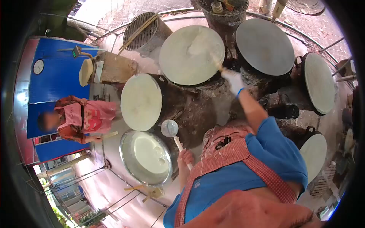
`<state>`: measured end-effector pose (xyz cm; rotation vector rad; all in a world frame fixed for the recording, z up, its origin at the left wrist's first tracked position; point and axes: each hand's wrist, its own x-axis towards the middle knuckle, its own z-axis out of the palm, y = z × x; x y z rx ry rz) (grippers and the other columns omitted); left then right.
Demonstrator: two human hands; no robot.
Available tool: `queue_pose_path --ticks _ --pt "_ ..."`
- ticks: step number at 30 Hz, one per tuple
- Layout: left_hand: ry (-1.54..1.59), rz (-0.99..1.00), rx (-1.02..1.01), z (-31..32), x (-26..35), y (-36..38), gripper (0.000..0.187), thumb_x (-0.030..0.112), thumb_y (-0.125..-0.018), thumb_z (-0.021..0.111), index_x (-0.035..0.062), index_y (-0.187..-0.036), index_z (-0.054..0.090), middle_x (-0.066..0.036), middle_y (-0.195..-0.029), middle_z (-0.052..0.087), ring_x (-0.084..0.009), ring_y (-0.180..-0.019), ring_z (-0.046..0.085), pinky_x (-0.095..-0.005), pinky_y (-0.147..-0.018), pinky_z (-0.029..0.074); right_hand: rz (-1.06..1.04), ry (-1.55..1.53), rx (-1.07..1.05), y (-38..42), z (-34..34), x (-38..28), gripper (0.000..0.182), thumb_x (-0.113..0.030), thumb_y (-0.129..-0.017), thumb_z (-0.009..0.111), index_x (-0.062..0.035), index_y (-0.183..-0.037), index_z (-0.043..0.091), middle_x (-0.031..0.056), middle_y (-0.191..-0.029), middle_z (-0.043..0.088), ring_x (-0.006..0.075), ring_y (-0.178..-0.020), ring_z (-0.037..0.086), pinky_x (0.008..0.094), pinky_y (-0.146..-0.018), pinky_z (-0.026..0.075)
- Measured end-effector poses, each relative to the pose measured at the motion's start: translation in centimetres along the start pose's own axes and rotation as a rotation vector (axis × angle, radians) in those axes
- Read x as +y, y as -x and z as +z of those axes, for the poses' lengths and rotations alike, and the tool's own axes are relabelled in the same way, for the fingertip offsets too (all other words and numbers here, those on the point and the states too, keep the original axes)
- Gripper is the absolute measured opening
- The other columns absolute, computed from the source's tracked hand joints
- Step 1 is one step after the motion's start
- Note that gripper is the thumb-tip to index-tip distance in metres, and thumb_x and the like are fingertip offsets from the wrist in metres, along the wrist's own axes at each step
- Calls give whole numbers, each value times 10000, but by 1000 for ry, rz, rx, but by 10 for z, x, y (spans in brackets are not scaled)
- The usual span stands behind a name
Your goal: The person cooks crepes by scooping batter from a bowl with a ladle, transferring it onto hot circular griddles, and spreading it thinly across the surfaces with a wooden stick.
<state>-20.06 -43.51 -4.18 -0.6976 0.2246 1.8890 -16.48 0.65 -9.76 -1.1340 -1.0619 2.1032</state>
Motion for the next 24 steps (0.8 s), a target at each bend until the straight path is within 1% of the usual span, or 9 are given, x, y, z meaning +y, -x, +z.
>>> queue_pose_path --ticks 1,4,6,8,11,14,17,20,24 --pt "81 -55 -34 4 1 -7 203 158 -925 376 54 -999 534 15 -553 303 -73 -427 293 -217 -375 281 -18 -61 -43 2 9 22 257 -186 -752 638 -40 -963 658 48 -665 605 99 -551 536 249 -493 406" --pt "170 -30 40 27 -9 -3 225 171 -929 372 95 -1090 511 6 -553 303 -77 -428 300 -218 -377 294 -227 500 -101 5 4 26 344 -226 -747 636 19 -988 621 109 -912 659 149 -850 589 258 -786 422" --pt "160 52 112 29 -7 -3 283 169 -935 357 151 -1190 479 -3 -566 311 -85 -429 316 -222 -362 299 -299 666 -95 6 -5 -31 319 -222 -752 629 7 -974 625 116 -900 656 156 -838 602 270 -772 430" --pt "3 -44 -70 12 1 -1 340 183 -937 346 213 -1268 416 -7 -572 321 -91 -429 320 -219 -378 329 -361 730 64 -29 -15 -62 324 -294 -772 576 -29 -949 636 162 -895 636 290 -851 603 332 -743 446" --pt "113 -88 -96 8 3 -6 383 173 -937 329 267 -1307 361 -8 -579 328 -92 -428 323 -212 -384 343 -489 1338 238 -84 -9 -79 270 -330 -796 512 -138 -953 617 152 -820 630 328 -764 605 424 -660 471" --pt "47 -95 -119 7 16 -30 357 165 -932 340 216 -1278 414 -1 -567 325 -89 -423 332 -209 -373 333 -738 1708 -59 -68 4 -80 244 -377 -824 484 -209 -944 614 129 -683 605 312 -654 601 436 -568 463" --pt "38 -52 -70 35 16 -53 325 155 -921 365 169 -1226 475 6 -546 317 -84 -414 330 -208 -363 322 -900 1742 -167 -56 -22 -94 220 -360 -829 478 -199 -906 607 122 -629 585 319 -590 590 436 -507 458" --pt "-92 8 -83 69 33 -98 279 129 -905 393 165 -1156 511 14 -526 307 -77 -395 312 -205 -342 300 -766 1552 183 -60 -42 -88 224 -392 -827 496 -209 -872 618 113 -613 566 306 -557 586 434 -483 447" --pt "-342 136 -36 139 35 -165 96 90 -875 439 130 -942 495 24 -508 300 -71 -363 295 -210 -315 271 -917 1608 -33 -38 -50 -67 216 -390 -798 550 -197 -860 626 113 -606 546 319 -551 576 444 -501 452"
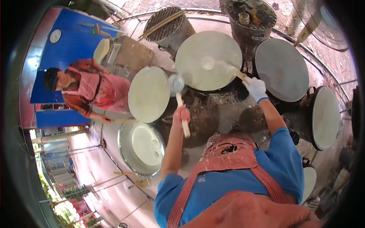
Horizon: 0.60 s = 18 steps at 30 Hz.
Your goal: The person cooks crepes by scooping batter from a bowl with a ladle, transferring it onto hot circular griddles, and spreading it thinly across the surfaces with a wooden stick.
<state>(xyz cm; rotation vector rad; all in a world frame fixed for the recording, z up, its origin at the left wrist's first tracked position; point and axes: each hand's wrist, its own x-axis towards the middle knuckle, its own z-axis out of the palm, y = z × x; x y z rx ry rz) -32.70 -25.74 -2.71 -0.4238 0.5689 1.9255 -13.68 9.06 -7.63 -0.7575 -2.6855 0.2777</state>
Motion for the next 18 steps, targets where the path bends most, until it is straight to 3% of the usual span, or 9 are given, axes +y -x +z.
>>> queue_pose_path --ticks 4,5,7,10,11,13,15,17,18 --pt "-409 171 88 54 -14 -54 204 69 -836 481 124 -750 304 48 -479 265 -69 -345 270 -223 -300 240 250 89 -40 15 -27 11 246 -377 -827 513 -197 -971 600 133 -679 561 320 -613 580 431 -547 461" --pt "-398 184 105 48 -22 -73 148 81 -825 489 115 -790 349 17 -516 314 -93 -356 290 -247 -307 265 284 150 -93 24 -27 3 269 -384 -831 507 -194 -998 597 142 -685 566 323 -622 581 432 -554 460" --pt "-526 319 382 64 -52 -102 229 116 -789 529 86 -946 366 -59 -571 375 -171 -388 375 -313 -335 350 60 208 -64 51 -8 -16 294 -384 -837 504 -191 -1038 596 154 -692 576 337 -640 580 438 -576 455" --pt "-394 192 179 52 -84 -144 208 94 -799 505 77 -965 383 -59 -506 339 -168 -371 367 -332 -333 314 256 -100 -295 55 -1 -60 283 -335 -843 522 -150 -1032 621 150 -739 605 336 -689 585 427 -620 449" --pt "-126 49 91 53 -84 -135 186 94 -816 495 88 -974 398 -42 -494 336 -148 -361 349 -326 -333 288 226 -86 -311 54 -7 -64 283 -335 -843 522 -150 -1032 621 150 -739 605 336 -689 585 427 -620 449" --pt "-73 133 -39 51 -80 -61 161 142 -838 515 94 -942 402 -10 -490 325 -126 -346 320 -295 -319 277 157 -315 -96 61 -24 -65 280 -301 -820 572 -131 -1036 626 147 -777 615 318 -714 592 405 -628 453" --pt "-423 293 207 57 -86 15 167 234 -864 515 103 -836 415 16 -481 306 -116 -333 290 -259 -301 254 -52 -312 40 69 -34 -55 296 -257 -783 627 -184 -1071 623 131 -680 561 300 -582 556 384 -539 437" --pt "-241 160 242 27 -92 39 202 288 -894 468 106 -810 454 19 -473 284 -106 -326 275 -243 -285 242 -159 -300 -43 71 -30 -59 352 -236 -770 646 -181 -1114 598 125 -663 541 291 -560 545 388 -535 434" --pt "76 -7 25 9 -90 46 188 287 -907 439 108 -881 492 14 -487 294 -103 -339 287 -246 -292 258 -117 -319 -33 70 -33 -75 396 -209 -772 647 -177 -1158 566 148 -692 550 299 -589 554 386 -553 434"
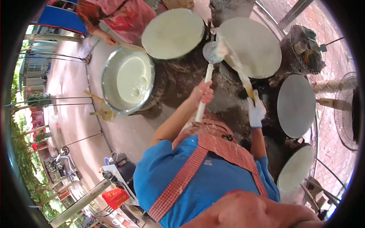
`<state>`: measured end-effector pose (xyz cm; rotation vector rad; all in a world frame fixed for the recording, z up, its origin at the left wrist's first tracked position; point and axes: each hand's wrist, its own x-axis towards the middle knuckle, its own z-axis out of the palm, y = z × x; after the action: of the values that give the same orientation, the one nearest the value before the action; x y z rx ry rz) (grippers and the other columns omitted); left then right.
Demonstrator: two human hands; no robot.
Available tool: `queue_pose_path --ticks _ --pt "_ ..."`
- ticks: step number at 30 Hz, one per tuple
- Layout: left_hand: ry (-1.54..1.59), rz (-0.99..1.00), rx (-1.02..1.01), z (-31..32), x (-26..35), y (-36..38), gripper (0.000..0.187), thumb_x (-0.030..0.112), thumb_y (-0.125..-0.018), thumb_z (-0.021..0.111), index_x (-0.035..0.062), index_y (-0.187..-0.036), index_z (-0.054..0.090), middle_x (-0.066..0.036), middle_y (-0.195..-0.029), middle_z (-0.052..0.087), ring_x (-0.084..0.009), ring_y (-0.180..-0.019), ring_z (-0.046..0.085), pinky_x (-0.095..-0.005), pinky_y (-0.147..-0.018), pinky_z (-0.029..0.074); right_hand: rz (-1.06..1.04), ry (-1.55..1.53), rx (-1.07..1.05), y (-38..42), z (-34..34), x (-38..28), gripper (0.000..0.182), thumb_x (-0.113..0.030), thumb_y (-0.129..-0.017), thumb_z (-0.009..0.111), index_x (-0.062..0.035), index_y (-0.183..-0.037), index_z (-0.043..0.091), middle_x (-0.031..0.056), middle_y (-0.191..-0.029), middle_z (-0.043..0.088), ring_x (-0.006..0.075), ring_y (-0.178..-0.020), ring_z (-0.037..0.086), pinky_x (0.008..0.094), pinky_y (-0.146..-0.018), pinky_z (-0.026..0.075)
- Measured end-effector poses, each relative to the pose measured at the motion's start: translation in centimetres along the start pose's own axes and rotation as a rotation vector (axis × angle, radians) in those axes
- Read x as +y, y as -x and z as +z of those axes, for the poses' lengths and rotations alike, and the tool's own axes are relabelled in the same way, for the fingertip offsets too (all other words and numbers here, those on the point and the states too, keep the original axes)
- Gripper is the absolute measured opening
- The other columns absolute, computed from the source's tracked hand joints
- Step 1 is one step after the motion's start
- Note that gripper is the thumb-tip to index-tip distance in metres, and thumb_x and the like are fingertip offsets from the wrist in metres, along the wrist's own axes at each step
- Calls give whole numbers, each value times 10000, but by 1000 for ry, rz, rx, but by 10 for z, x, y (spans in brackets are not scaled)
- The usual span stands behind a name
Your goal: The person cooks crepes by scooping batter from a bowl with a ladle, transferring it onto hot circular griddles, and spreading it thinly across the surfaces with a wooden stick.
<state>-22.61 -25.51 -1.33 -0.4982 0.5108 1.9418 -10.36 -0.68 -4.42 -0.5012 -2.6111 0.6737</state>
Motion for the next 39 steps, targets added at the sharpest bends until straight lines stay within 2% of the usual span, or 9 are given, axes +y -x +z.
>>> queue_pose_path --ticks 3,9,13,16,22,24,27,33,39 --pt "483 -194 -295 -9 18 27 230 279 -925 399 122 -1044 519 2 -519 312 -99 -371 311 -246 -311 287 -15 -306 -35 -7 16 -26 400 -150 -820 605 15 -1172 511 155 -1149 562 166 -984 572 282 -848 431" --pt "640 29 -369 -63 32 136 284 273 -931 383 161 -1166 496 -10 -552 322 -98 -399 324 -235 -323 302 179 -544 -443 -27 72 -81 384 -186 -785 633 42 -1086 561 150 -993 629 160 -895 594 273 -803 441" --pt "637 238 -134 -136 51 212 257 248 -930 384 233 -1175 460 -9 -541 322 -84 -367 306 -209 -274 262 68 -320 -785 -57 110 -167 370 -277 -772 632 19 -993 606 123 -867 652 164 -786 606 294 -718 454" --pt "349 464 289 -205 83 252 188 239 -864 515 131 -965 398 4 -541 320 -85 -367 306 -230 -283 249 -397 -109 -807 -79 157 -251 387 -367 -746 608 -39 -952 631 193 -869 625 321 -818 606 379 -698 455" --pt "132 464 967 -353 164 238 134 116 -800 511 67 -853 398 -16 -536 339 -128 -353 322 -268 -284 271 -857 636 -974 -46 260 -425 323 -378 -727 539 -79 -791 645 157 -771 629 316 -759 609 408 -675 469" --pt "120 401 983 -389 178 229 105 88 -790 489 63 -829 395 -17 -535 342 -129 -355 330 -270 -288 283 -982 672 -1014 -37 268 -448 328 -378 -726 535 -74 -780 644 156 -762 629 320 -754 610 404 -677 470" --pt "118 340 989 -417 182 219 70 45 -774 457 57 -792 391 -18 -532 346 -132 -358 340 -273 -293 300 -605 441 -1030 -39 263 -442 347 -412 -722 555 -75 -775 622 158 -772 622 328 -781 600 422 -686 460" --pt "23 411 1006 -414 177 211 103 33 -755 438 9 -820 361 -87 -520 353 -221 -318 388 -361 -255 311 -498 337 -1027 -18 267 -414 349 -433 -720 595 -85 -746 590 148 -697 597 341 -715 579 454 -648 437" --pt "416 267 441 -388 192 206 166 103 -817 506 86 -909 369 -25 -514 341 -130 -324 350 -274 -248 264 -429 373 -1014 31 256 -368 395 -456 -754 576 -71 -838 607 162 -742 622 330 -725 604 422 -640 468"
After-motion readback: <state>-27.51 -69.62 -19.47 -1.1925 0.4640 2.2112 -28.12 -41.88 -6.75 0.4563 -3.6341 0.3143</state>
